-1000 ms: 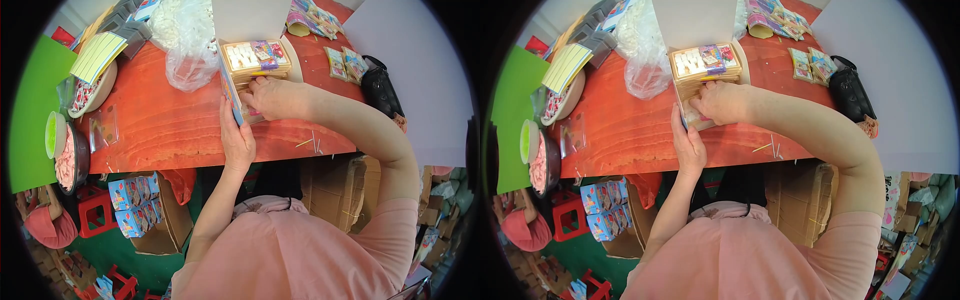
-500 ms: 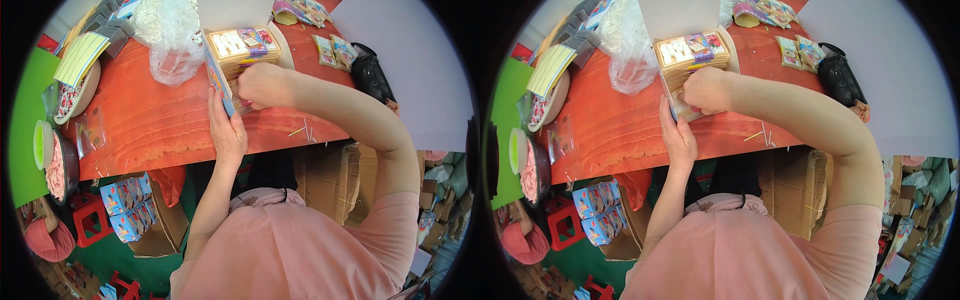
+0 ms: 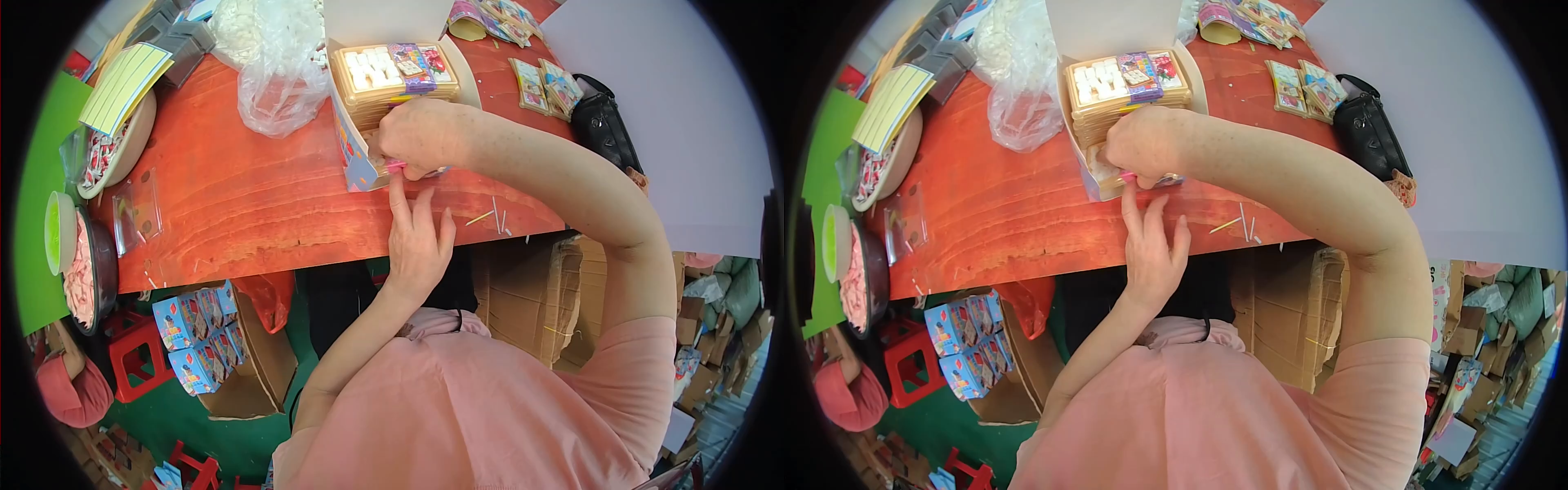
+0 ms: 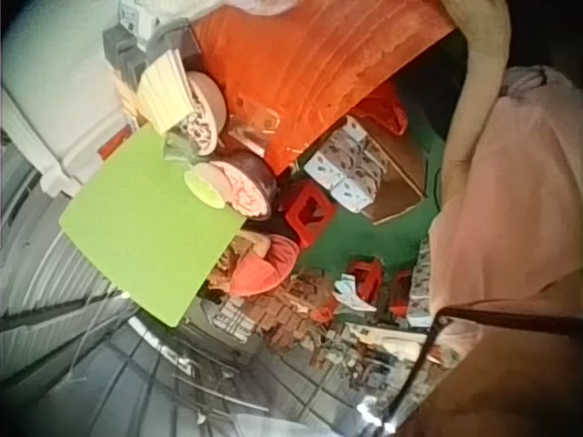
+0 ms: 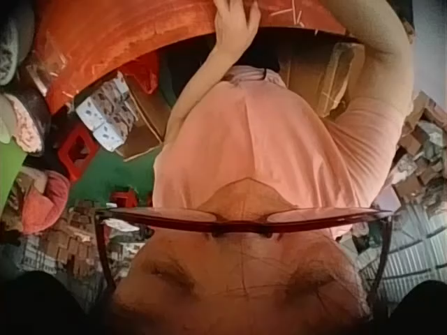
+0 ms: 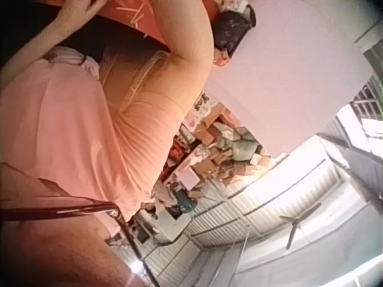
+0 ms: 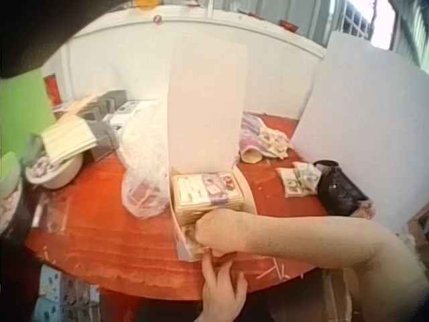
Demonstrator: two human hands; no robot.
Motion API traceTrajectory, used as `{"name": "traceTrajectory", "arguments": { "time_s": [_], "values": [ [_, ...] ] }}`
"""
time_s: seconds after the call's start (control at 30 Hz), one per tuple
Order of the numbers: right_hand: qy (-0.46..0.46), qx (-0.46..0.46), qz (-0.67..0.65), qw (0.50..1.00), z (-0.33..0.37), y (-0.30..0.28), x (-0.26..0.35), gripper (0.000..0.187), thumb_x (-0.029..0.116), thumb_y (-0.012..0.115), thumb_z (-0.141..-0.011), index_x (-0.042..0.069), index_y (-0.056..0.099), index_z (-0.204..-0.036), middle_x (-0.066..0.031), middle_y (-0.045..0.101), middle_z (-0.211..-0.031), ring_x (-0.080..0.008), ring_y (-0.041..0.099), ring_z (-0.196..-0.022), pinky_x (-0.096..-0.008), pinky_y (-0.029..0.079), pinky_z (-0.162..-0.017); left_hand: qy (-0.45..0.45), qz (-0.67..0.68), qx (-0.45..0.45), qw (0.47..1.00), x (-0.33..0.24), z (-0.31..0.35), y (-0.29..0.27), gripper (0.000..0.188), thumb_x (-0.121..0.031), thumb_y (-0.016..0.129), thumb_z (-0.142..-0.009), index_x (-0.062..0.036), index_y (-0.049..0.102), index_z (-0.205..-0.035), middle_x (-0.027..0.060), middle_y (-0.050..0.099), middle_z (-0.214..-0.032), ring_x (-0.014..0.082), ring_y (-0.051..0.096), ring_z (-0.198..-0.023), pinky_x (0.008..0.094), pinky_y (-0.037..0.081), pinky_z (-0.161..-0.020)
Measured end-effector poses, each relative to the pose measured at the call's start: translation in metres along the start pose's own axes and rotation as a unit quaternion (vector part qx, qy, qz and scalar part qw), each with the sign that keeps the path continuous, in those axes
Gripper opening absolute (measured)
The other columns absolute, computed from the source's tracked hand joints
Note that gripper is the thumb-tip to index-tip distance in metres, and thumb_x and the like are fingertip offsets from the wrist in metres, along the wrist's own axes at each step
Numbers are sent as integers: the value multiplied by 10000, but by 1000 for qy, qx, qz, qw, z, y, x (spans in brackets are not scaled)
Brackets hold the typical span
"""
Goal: Fold small toy boxes, fill them with packets of toy components, and place the finished boxes into a larger shipping container.
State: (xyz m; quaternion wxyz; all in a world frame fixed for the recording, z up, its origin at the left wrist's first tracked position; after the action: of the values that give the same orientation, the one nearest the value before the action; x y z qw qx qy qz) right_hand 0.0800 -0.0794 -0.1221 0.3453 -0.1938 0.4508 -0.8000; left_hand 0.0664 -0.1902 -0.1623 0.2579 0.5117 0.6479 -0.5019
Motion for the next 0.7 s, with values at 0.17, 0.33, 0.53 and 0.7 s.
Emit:
{"name": "traceTrajectory", "arguments": {
  "time_s": [0.17, 0.33, 0.53, 0.7],
  "values": [
    [-4, -20, -4, 1000, -4, 5, -4, 410, 163, 795, -700, 93, 745, -1101, -140, 753, -870, -339, 740, -829, -458, 609, -725, -6, 1, -22, 1000, 3, 4, 11, 460, -119, 720, -906, 62, 533, -1285, 362, 289, -1535, 499, 587, -1170, 480, 534, -935],
    [20, 15, 0, 1000, -2, 6, -6, 455, 152, 792, -705, 135, 747, -1158, -143, 755, -891, -333, 742, -861, -453, 609, -748, -22, 18, -18, 999, 6, 6, 11, 488, -126, 725, -906, 57, 515, -1306, 349, 337, -1495, 490, 585, -1161, 482, 520, -961],
    [33, 17, -24, 999, -1, 6, -10, 478, 141, 784, -709, 151, 748, -1186, -139, 756, -897, -330, 740, -874, -449, 605, -763, 27, -35, -35, 998, 3, 5, 10, 580, -118, 725, -885, 68, 480, -1377, 338, 404, -1443, 482, 547, -1195, 517, 479, -998],
    [28, 13, -39, 999, -2, 8, -9, 451, 132, 780, -707, 137, 758, -1158, -141, 757, -903, -331, 740, -875, -449, 605, -766, 3, -89, 6, 996, -1, -4, 18, 622, -144, 708, -907, 38, 465, -1450, 320, 419, -1404, 489, 552, -1173, 507, 481, -987]
  ]
}}
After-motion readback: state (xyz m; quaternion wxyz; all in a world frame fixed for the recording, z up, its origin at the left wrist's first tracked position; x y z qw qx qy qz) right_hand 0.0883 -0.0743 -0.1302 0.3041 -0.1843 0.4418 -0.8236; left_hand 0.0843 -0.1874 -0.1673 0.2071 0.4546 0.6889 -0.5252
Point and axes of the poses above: each hand's wrist, its own z-axis away from the middle knuckle, its own y-axis out of the palm, x = y × z, the point moved 10 cm from there along -z, towards the middle knuckle
